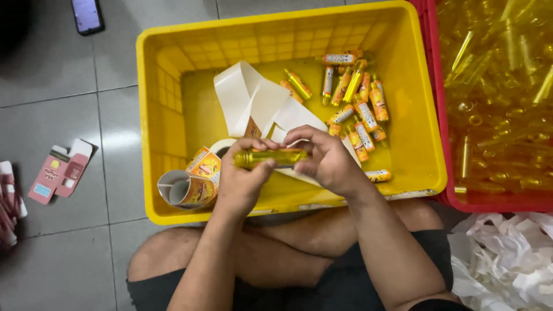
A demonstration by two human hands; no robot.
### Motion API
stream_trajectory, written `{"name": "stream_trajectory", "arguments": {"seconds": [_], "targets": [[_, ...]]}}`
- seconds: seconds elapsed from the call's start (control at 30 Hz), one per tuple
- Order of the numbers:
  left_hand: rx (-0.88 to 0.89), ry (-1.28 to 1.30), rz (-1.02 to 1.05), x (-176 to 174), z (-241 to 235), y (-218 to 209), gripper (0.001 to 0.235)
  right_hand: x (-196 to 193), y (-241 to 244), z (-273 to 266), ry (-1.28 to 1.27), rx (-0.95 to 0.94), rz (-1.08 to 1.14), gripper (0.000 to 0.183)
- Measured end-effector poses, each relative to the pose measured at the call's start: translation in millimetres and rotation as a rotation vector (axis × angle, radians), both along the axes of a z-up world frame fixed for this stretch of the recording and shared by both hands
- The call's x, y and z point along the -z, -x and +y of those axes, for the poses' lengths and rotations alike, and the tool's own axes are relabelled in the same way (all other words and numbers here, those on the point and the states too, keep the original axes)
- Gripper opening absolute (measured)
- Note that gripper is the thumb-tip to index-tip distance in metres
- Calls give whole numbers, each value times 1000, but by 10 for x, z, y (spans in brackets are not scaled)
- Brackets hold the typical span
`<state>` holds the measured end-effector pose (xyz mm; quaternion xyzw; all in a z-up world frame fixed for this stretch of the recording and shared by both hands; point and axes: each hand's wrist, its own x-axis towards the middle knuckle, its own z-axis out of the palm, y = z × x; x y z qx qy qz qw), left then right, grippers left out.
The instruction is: The person sits on the floor and repeatedly applies labels to small yellow bottles. They pick up a bottle, wrap a label from a roll around it, and place the labeled bottle into a red crate. The process is repeated continuously with items from a yellow crate.
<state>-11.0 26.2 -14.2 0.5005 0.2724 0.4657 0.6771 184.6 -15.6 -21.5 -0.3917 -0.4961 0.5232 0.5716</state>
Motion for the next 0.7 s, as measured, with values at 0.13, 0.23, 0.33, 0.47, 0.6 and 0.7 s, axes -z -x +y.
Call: {"name": "stream_trajectory", "arguments": {"seconds": [0.13,0.23,0.33,0.47,0.6,0.7], "targets": [[-102,142,-266,266,-12,-93,21,-144,67,-6,-107,88,-220,34],[-68,168,-383,103,-57,-156,15,150,85,48,-109,101,-97,30],[-42,167,-402,93,-69,-178,13,231,68,84,-88,78,13,23],[-29,146,-383,109,28,-217,12,368,-13,152,-43,77,89,17],[-63,179,-353,209,7,-200,12,382,-13,117,-31,105,97,13],[-48,74,-118,54,127,-94,35,444,-98,201,-36,167,41,15]]}}
